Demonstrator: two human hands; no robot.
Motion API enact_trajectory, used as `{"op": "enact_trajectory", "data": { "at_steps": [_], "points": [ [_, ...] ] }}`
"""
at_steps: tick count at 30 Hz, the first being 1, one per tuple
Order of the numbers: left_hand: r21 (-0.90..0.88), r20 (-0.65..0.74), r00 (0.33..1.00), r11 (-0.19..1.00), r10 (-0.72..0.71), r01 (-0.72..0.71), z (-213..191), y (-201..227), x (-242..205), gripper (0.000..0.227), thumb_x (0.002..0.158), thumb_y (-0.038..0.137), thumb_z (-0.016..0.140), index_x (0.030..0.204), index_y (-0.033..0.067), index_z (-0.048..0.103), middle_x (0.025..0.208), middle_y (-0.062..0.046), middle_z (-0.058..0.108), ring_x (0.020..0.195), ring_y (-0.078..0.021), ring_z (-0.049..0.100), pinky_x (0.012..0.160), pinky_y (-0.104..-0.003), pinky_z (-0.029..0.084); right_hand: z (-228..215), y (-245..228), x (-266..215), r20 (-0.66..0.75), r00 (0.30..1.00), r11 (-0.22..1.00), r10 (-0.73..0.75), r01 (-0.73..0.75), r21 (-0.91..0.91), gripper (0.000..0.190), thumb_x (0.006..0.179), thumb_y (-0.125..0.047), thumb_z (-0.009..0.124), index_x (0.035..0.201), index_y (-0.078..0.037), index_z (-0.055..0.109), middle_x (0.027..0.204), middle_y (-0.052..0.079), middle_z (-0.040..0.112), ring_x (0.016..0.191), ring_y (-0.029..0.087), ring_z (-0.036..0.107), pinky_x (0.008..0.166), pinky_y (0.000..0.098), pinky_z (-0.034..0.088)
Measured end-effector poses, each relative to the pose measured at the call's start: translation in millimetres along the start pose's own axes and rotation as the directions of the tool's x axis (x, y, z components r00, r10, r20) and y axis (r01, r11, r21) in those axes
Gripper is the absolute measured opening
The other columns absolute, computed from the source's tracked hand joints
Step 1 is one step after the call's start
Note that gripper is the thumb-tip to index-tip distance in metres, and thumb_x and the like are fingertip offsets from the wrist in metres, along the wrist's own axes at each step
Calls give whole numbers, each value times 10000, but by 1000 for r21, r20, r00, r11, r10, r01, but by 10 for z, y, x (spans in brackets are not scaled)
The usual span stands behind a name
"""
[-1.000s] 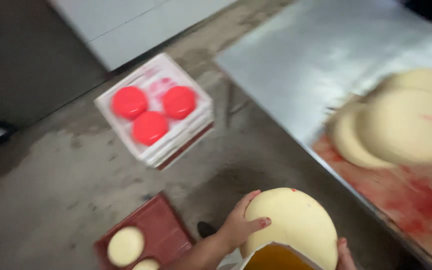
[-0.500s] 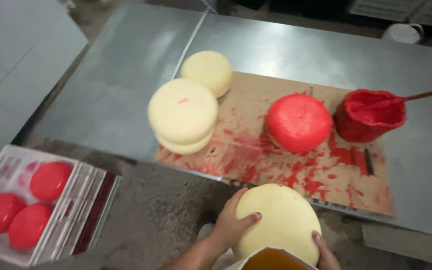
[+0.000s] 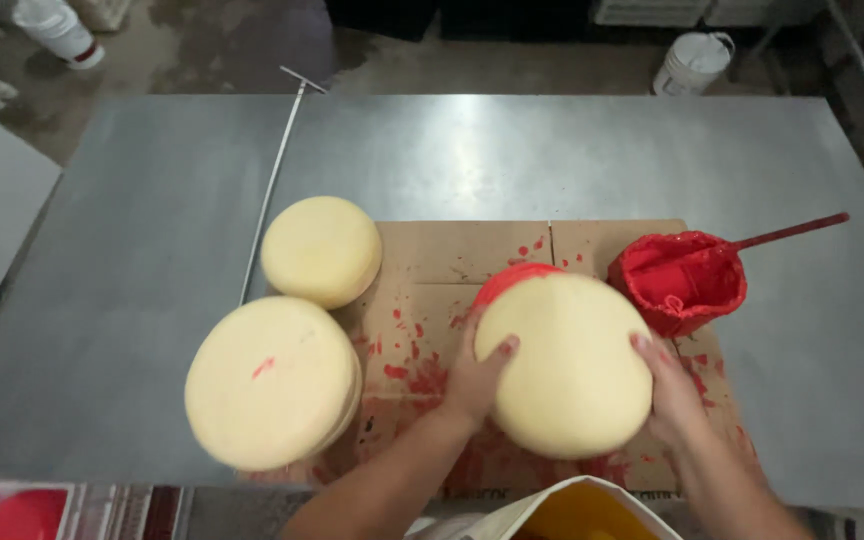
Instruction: The person paints round objects red using a paint roller and places them into a white crate. They repeat the process with additional objects, retrieving them from a red crate and painting each one before stacking them.
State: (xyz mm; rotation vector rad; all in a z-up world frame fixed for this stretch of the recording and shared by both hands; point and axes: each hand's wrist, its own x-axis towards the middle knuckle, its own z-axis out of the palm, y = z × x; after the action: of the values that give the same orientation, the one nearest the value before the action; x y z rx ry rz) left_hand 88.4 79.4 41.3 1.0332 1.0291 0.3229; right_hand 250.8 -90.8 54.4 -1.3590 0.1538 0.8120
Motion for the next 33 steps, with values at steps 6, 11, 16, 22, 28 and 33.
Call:
{"op": "enact_trajectory", "data": {
  "at_steps": [6, 11, 16, 22, 28, 33],
  "points": [
    [-154, -56, 995, 984, 85, -93, 230, 200, 361, 842, 877, 348, 802, 1602, 259, 384, 1423, -237, 555, 1220, -338, 628, 975, -453, 560, 78, -334, 867, 76, 970, 966, -230, 237, -103, 558, 963, -202, 690, 1490, -86, 549, 1191, 203, 667, 983, 305, 703, 800, 431, 610],
    [-174, -114, 986, 974, 126, -144, 324, 123, 276, 898, 909, 325, 772, 1627, 208, 245, 1527, -212, 368, 1361, -343, 477, 1146, -459, 418, -154, -712, 538, 137, 904, 741, -404, 412, -531, 390, 978, -278, 706, 1334, -121, 692, 1272, 144, 702, 1204, 265, 629, 1003, 422, 509],
    [-157, -199, 974, 977, 111, -143, 283, 59, 441, 849, 958, 281, 701, 1649, 175, 220, 1568, -292, 366, 1415, -428, 443, 1137, -508, 434, -1846, -64, 931, 37, 851, 420, -523, 295, -858, 478, 943, -474, 794, 1208, -83, 726, 1146, 190, 713, 1149, 385, 671, 955, 481, 554],
    [240, -255, 937, 954, 240, -179, 164, -16, 440, 828, 865, 504, 592, 1576, 177, 318, 1599, -113, 435, 1421, -277, 463, 1178, -399, 354, -2244, 597, 1136, 117, 933, 474, -340, 278, -836, 453, 860, -406, 748, 1146, -71, 642, 1192, 123, 637, 930, 237, 698, 859, 372, 549],
    [187, -306, 889, 937, 341, -295, 244, -210, 101, 860, 919, 429, 583, 1601, 71, 202, 1656, -167, 299, 1499, -251, 361, 1213, -383, 308, -1997, 545, 1290, 147, 958, 668, -245, 277, -690, 194, 937, -251, 717, 1085, -126, 718, 767, 53, 723, 729, 136, 670, 1016, 283, 344],
    [307, -386, 879, 937, 281, -165, 146, -387, -453, 832, 893, 505, 572, 1583, 143, 280, 1679, -139, 275, 1549, -283, 276, 1239, -436, 249, -2228, 373, 1411, 339, 855, 346, -394, 479, -807, 259, 982, -266, 601, 1159, -116, 717, 1058, 91, 686, 1100, 271, 552, 1012, 408, 407]
  ]
}}
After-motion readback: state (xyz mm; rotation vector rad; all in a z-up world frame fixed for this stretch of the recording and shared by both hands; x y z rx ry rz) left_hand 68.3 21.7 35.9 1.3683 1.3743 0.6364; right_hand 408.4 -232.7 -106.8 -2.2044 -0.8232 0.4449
